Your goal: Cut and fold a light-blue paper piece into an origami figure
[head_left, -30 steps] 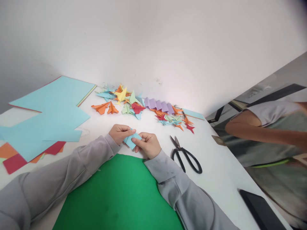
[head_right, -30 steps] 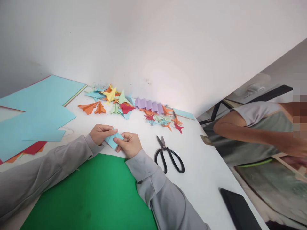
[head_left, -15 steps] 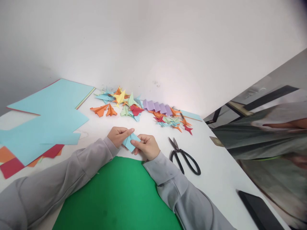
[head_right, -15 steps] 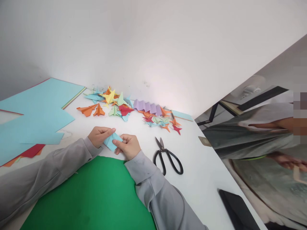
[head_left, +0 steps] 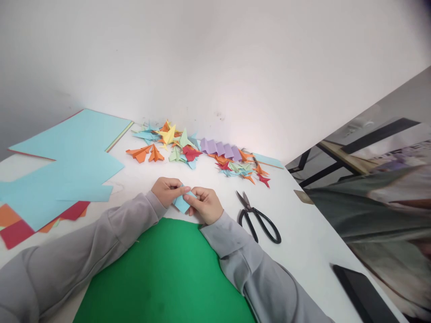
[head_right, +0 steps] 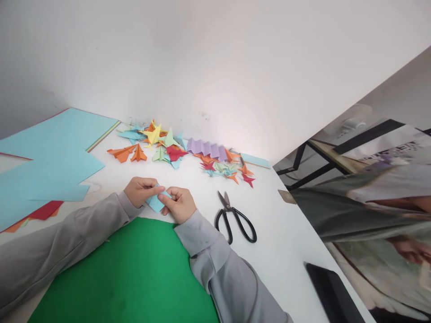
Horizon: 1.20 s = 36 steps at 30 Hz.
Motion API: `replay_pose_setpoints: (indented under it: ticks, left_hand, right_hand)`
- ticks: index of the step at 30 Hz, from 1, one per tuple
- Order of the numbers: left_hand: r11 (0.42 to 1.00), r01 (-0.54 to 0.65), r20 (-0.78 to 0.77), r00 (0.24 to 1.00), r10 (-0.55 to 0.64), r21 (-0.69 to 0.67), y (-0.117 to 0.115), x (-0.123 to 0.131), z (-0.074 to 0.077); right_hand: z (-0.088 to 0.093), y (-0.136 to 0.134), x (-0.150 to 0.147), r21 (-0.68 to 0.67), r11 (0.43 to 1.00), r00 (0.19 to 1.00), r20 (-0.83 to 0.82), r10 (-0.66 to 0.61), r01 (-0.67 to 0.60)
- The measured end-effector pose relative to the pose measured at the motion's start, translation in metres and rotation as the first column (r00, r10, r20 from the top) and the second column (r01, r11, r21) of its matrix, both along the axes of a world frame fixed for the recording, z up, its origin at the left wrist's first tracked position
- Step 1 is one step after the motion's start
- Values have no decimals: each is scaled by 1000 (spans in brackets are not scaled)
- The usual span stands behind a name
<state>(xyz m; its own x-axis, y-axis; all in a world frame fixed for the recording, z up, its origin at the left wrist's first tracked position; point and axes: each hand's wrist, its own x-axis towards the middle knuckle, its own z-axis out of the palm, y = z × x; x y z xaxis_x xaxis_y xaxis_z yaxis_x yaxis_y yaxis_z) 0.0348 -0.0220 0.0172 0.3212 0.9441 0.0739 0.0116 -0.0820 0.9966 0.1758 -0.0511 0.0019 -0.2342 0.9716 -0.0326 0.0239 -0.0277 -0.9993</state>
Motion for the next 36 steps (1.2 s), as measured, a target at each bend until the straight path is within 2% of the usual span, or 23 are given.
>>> replay_pose_setpoints:
  ticks: [6,10,13,16,19,27,32,36]
  left_hand:
    - [995,17,33,999,-14,-94,-1,0,1]
    - [998,-12,3,1000,13,-63,1,0,-4]
    - [997,30,5,1000,-30,-72,2,0,-8]
    - [992,83,37,996,-80,-96,2,0,-6]
    - [990,64,74,996,-55,-123,1,1,-1]
    - [969,29,116,993,0,-244,1,2,1]
    - [950,3,116,993,36,-313,1,2,3]
    - [926,41,138,990,12,-375,4,-1,4]
  right_hand:
    - [3,-1,-2,5,1000,999,-37,-7,7]
    - [3,-2,-2,-7,1000,999,-26,-21,21]
    - [1,-2,-2,-17,999,999,-5,-50,50]
    - [0,-1,-2,-30,998,999,9,-49,49]
    - [2,-1,-2,-26,1000,1000,26,-3,3]
    - [10,-5,-2,41,999,987,159,13,-19]
    - [4,-1,-2,111,994,986,168,-6,-13]
    - [2,0,-6,151,989,990,141,-14,-7]
